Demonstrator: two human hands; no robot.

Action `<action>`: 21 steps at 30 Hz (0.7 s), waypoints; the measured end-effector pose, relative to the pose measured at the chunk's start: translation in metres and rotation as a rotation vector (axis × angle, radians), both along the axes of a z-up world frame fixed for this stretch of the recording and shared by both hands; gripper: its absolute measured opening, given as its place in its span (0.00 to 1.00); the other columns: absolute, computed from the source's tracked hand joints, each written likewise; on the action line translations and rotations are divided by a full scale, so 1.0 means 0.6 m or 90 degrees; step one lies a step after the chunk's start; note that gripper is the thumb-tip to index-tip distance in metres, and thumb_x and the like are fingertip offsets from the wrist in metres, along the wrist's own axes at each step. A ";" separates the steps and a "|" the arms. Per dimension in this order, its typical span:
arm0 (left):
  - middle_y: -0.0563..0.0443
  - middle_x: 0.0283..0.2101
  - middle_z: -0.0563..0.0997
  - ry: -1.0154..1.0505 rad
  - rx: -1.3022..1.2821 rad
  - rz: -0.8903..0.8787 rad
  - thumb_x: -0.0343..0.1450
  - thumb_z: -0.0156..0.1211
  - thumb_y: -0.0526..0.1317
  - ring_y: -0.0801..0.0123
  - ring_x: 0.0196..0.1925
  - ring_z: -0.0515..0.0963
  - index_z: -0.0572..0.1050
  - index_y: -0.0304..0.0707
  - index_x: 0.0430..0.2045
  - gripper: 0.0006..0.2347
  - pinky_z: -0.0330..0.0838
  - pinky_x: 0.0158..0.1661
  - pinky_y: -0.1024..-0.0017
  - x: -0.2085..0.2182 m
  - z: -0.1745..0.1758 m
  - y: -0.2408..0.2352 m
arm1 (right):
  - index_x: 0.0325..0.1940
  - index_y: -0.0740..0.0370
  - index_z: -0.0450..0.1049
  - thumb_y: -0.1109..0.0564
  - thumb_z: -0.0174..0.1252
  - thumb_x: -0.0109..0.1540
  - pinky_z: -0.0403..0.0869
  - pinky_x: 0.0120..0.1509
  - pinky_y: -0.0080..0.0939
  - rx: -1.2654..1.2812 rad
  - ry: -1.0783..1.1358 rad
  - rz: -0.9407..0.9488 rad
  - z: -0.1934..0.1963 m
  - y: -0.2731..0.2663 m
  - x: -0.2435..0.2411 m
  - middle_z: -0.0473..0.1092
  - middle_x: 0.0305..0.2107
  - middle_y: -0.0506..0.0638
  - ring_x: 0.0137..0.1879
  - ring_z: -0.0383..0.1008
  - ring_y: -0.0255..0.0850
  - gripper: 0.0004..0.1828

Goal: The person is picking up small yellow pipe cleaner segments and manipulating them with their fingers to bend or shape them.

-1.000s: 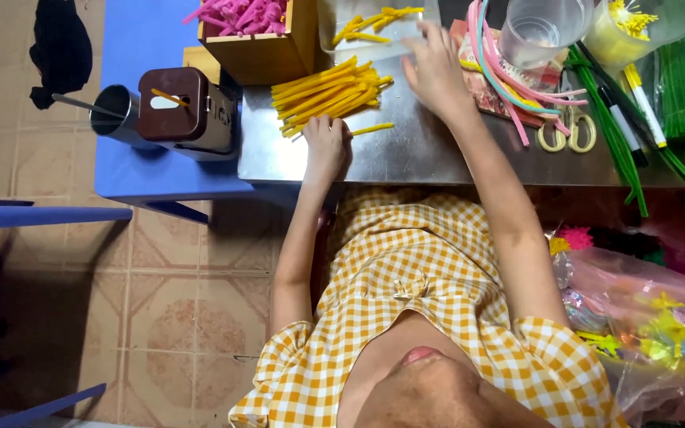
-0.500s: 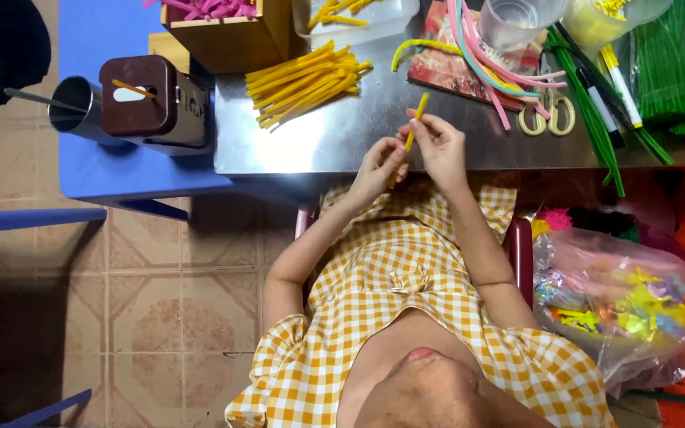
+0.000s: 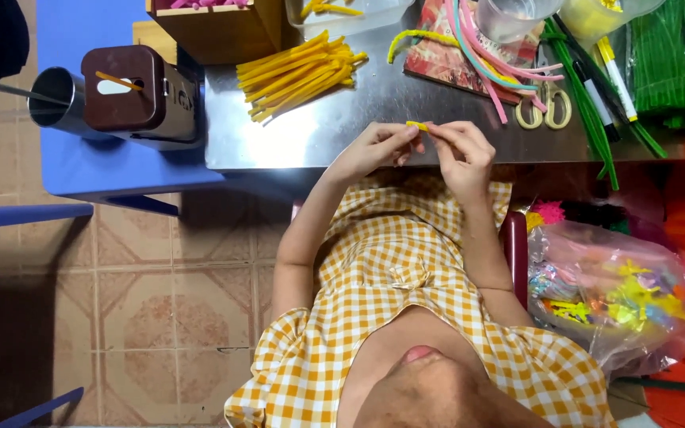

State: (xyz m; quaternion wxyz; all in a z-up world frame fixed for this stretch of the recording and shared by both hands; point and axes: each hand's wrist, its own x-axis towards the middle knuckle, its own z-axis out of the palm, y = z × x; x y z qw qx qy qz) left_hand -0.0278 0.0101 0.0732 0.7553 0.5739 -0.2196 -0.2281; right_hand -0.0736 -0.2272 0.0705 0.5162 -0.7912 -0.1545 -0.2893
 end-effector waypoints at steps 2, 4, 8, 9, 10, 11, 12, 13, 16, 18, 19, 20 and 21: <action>0.51 0.25 0.84 -0.030 0.024 0.006 0.96 0.56 0.51 0.76 0.31 0.78 0.93 0.39 0.43 0.23 0.81 0.42 0.72 -0.005 0.015 0.004 | 0.58 0.70 0.99 0.80 0.77 0.76 0.88 0.50 0.51 -0.043 -0.076 0.019 0.015 -0.001 0.000 0.88 0.45 0.60 0.48 0.89 0.57 0.14; 0.48 0.33 0.90 -0.027 0.016 0.026 0.95 0.62 0.49 0.77 0.31 0.81 0.93 0.38 0.55 0.16 0.81 0.40 0.72 -0.001 -0.021 0.004 | 0.57 0.69 0.99 0.79 0.77 0.76 0.88 0.51 0.52 -0.055 -0.085 0.018 0.011 0.003 0.000 0.88 0.45 0.59 0.47 0.89 0.57 0.13; 0.41 0.43 0.97 -0.059 -0.013 0.063 0.94 0.70 0.42 0.79 0.28 0.83 0.90 0.36 0.71 0.14 0.78 0.35 0.74 0.007 -0.073 -0.003 | 0.54 0.68 0.97 0.79 0.76 0.77 0.86 0.52 0.52 -0.068 -0.096 0.017 0.002 0.008 0.003 0.88 0.45 0.58 0.46 0.88 0.57 0.12; 0.41 0.43 0.97 -0.060 -0.012 0.063 0.94 0.70 0.42 0.79 0.28 0.83 0.90 0.36 0.71 0.14 0.78 0.35 0.74 0.001 -0.044 0.000 | 0.54 0.68 0.97 0.79 0.76 0.77 0.86 0.52 0.52 -0.067 -0.097 0.017 -0.001 0.011 0.002 0.88 0.45 0.58 0.46 0.88 0.57 0.12; 0.47 0.31 0.89 -0.052 0.006 0.073 0.94 0.65 0.45 0.80 0.27 0.77 0.92 0.35 0.57 0.13 0.74 0.36 0.75 -0.004 -0.015 0.001 | 0.55 0.66 0.97 0.76 0.80 0.76 0.84 0.49 0.47 -0.050 -0.072 0.019 -0.004 0.013 0.001 0.88 0.46 0.56 0.45 0.87 0.52 0.10; 0.53 0.19 0.80 -0.044 0.025 0.082 0.95 0.61 0.48 0.80 0.25 0.71 0.95 0.34 0.42 0.21 0.70 0.36 0.77 -0.009 0.014 0.003 | 0.57 0.64 0.97 0.74 0.83 0.76 0.82 0.47 0.42 -0.033 -0.048 0.020 -0.006 0.016 0.001 0.88 0.47 0.53 0.44 0.85 0.46 0.10; 0.53 0.19 0.80 -0.045 0.025 0.082 0.95 0.61 0.48 0.80 0.25 0.71 0.95 0.34 0.42 0.21 0.70 0.36 0.77 -0.006 0.006 0.000 | 0.57 0.64 0.97 0.74 0.83 0.76 0.82 0.47 0.42 -0.033 -0.049 0.020 -0.002 0.018 -0.002 0.88 0.47 0.53 0.44 0.85 0.46 0.10; 0.53 0.18 0.79 -0.044 0.031 0.089 0.95 0.59 0.51 0.80 0.23 0.69 0.94 0.34 0.39 0.24 0.69 0.34 0.77 -0.002 -0.002 -0.003 | 0.56 0.64 0.96 0.72 0.85 0.75 0.80 0.45 0.43 -0.032 -0.060 0.029 0.003 0.020 -0.004 0.88 0.46 0.53 0.42 0.84 0.47 0.09; 0.53 0.16 0.79 -0.069 0.047 0.114 0.96 0.58 0.51 0.78 0.20 0.71 0.93 0.34 0.35 0.25 0.70 0.31 0.76 -0.002 0.003 -0.007 | 0.55 0.63 0.96 0.70 0.87 0.74 0.78 0.42 0.41 -0.025 -0.063 0.030 0.001 0.023 -0.008 0.88 0.44 0.53 0.39 0.80 0.46 0.09; 0.53 0.16 0.80 -0.097 0.056 0.132 0.96 0.59 0.49 0.76 0.18 0.74 0.92 0.34 0.35 0.24 0.72 0.30 0.76 -0.005 0.002 -0.006 | 0.54 0.63 0.96 0.70 0.86 0.75 0.77 0.41 0.40 -0.020 -0.056 0.024 -0.003 0.022 -0.007 0.89 0.44 0.53 0.38 0.79 0.44 0.08; 0.53 0.15 0.81 -0.124 0.082 0.162 0.95 0.60 0.48 0.77 0.17 0.74 0.93 0.36 0.34 0.23 0.72 0.29 0.77 -0.006 -0.007 -0.005 | 0.55 0.65 0.96 0.71 0.86 0.75 0.78 0.41 0.40 -0.036 -0.062 0.025 -0.005 0.021 -0.005 0.89 0.44 0.53 0.38 0.81 0.44 0.07; 0.53 0.14 0.82 -0.152 0.107 0.193 0.95 0.62 0.46 0.78 0.15 0.75 0.93 0.38 0.34 0.22 0.73 0.28 0.78 -0.007 -0.015 -0.003 | 0.55 0.66 0.97 0.72 0.86 0.75 0.78 0.40 0.40 -0.053 -0.069 0.027 -0.006 0.019 -0.002 0.90 0.44 0.54 0.39 0.84 0.45 0.07; 0.53 0.14 0.82 -0.152 0.107 0.193 0.95 0.62 0.46 0.78 0.15 0.75 0.93 0.38 0.34 0.22 0.73 0.28 0.78 -0.006 -0.022 -0.001 | 0.55 0.66 0.97 0.72 0.86 0.75 0.78 0.40 0.40 -0.053 -0.070 0.028 -0.006 0.017 -0.003 0.90 0.44 0.54 0.39 0.84 0.45 0.07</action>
